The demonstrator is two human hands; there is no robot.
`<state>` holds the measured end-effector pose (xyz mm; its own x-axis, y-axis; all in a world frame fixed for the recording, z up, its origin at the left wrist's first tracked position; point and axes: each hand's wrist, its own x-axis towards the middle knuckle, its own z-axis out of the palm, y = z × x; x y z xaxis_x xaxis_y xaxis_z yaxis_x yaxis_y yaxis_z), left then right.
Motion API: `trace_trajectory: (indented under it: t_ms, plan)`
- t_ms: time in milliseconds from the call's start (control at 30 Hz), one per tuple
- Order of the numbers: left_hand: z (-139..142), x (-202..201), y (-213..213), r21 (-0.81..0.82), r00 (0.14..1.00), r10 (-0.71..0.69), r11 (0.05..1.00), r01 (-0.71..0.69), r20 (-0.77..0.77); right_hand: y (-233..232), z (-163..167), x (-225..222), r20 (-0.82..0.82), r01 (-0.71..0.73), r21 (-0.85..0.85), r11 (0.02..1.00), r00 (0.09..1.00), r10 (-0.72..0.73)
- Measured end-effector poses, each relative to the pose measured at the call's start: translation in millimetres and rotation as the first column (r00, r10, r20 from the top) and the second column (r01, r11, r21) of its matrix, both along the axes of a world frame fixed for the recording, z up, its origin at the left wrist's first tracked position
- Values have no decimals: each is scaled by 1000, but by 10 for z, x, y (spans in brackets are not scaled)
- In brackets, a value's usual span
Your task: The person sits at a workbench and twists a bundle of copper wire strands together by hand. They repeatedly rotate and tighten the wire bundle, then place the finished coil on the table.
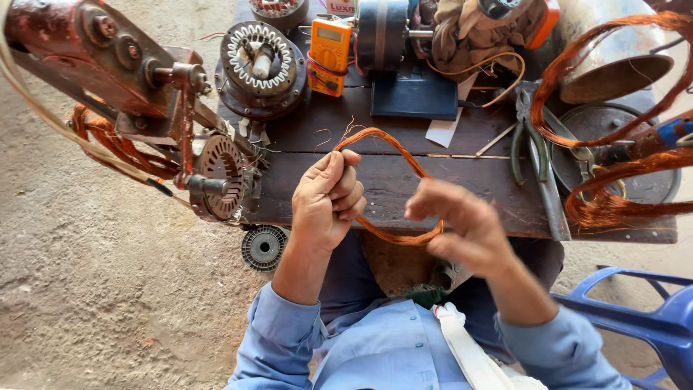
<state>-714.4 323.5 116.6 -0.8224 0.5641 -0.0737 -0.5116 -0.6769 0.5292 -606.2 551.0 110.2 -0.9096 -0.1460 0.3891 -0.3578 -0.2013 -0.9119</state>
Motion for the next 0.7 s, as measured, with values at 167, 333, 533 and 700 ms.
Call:
trace_trajectory:
  t_ms: [167,333,533,700]
  plan:
    - [84,166,14,58,994,-108,992,110,-33,483,98,-775,160,133,-384,914,984,-76]
    - [178,151,-147,103,997,-63,992,66,-36,461,-92,-1005,421,376,-181,909,865,-273]
    - [128,-159,-146,55,999,24,998,-26,31,-13,379,-191,-291,694,-67,717,674,-679]
    - [108,-257,31,77,997,34,996,-40,73,-483,302,143,-349,529,536,658,849,-397]
